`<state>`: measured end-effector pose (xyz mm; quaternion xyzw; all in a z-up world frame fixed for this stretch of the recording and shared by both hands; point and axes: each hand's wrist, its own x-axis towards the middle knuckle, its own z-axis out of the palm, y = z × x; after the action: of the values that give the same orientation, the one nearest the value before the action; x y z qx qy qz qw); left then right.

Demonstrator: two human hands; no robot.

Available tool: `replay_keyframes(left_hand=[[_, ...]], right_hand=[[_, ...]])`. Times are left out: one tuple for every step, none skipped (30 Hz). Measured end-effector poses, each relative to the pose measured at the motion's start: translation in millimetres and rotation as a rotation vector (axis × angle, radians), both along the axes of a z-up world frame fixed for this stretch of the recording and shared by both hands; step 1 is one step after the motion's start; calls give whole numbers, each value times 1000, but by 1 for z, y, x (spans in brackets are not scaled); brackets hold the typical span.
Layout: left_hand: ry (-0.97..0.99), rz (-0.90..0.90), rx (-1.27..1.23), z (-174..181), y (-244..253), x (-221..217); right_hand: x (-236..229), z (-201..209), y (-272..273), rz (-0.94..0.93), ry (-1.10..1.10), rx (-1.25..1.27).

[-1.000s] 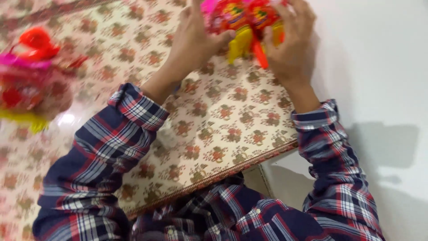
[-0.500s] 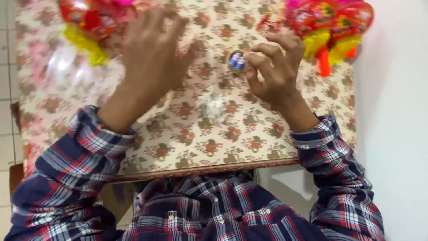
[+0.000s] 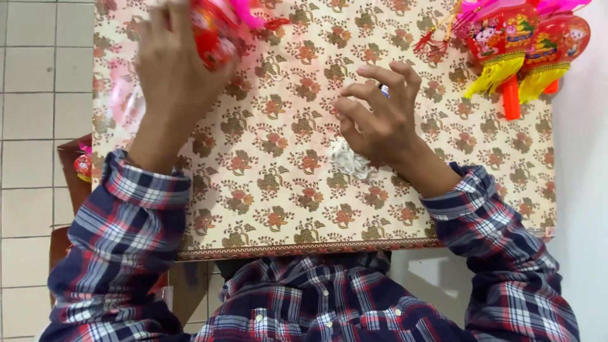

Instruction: Assembling plastic toy lanterns by attaching handles and inserting batteries.

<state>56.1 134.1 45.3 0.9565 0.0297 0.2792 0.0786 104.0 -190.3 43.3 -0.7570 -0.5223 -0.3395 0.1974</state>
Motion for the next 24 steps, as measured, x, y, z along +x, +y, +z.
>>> replay_keyframes(left_hand=[[-2,3,0,6,-8,-5],[59,-79,-28,12,-16,-9],[121,-164,-55,18,-24,-14],[120,-163,-55,20,-33,-19],[118,-228,-44,22,-43,-22],[116,-293,-33,24,-52,-25],[116,-294,-34,24,-57,-27],[146,-340,-33,24,-62,-29],[177,-385,-30,24,-67,-32],[179,-385,-30,25,-67,-34],[118,-446,-54,25,-67,-37],[57,-507,-79,26,-68,-40],[61,-512,-77,23,-64,-39],[15,-559,-90,20,-61,-37],[-32,-606,-106,17,-58,-35],[-30,-611,-107,16,-50,-31],[-11,-673,-72,14,-42,-28],[8,-734,-36,11,-34,-25],[10,-735,-39,14,-28,-25],[52,-784,-77,16,-23,-25],[97,-829,-115,18,-17,-27],[100,-827,-118,15,-14,-26],[80,-831,-160,13,-9,-25],[60,-836,-203,11,-5,-25]], right_hand=[[3,-5,-3,3,-2,0],[6,-10,-5,-33,24,8],[8,-16,-9,-70,53,15],[8,-15,-10,-68,52,16],[9,-14,-12,-111,81,13],[10,-12,-14,-153,109,11],[10,-11,-16,-155,110,10],[10,-11,-17,-208,164,-15],[10,-10,-18,-259,221,-40],[10,-7,-18,-260,223,-40],[8,-4,-19,-277,248,-57],[7,-1,-20,-294,273,-75],[7,-3,-21,-299,276,-73],[7,-4,-23,-278,296,-83],[8,-4,-25,-256,314,-96],[8,-3,-25,-262,316,-96],[8,-2,-25,-185,316,-131],[8,-2,-25,-108,315,-165],[8,-1,-24,-109,318,-167],[7,-1,-23,-84,327,-238],[5,-1,-21,-55,337,-308],[5,-2,-23,-52,341,-310],[5,-4,-23,-52,256,-382],[6,-5,-23,-51,170,-453]])
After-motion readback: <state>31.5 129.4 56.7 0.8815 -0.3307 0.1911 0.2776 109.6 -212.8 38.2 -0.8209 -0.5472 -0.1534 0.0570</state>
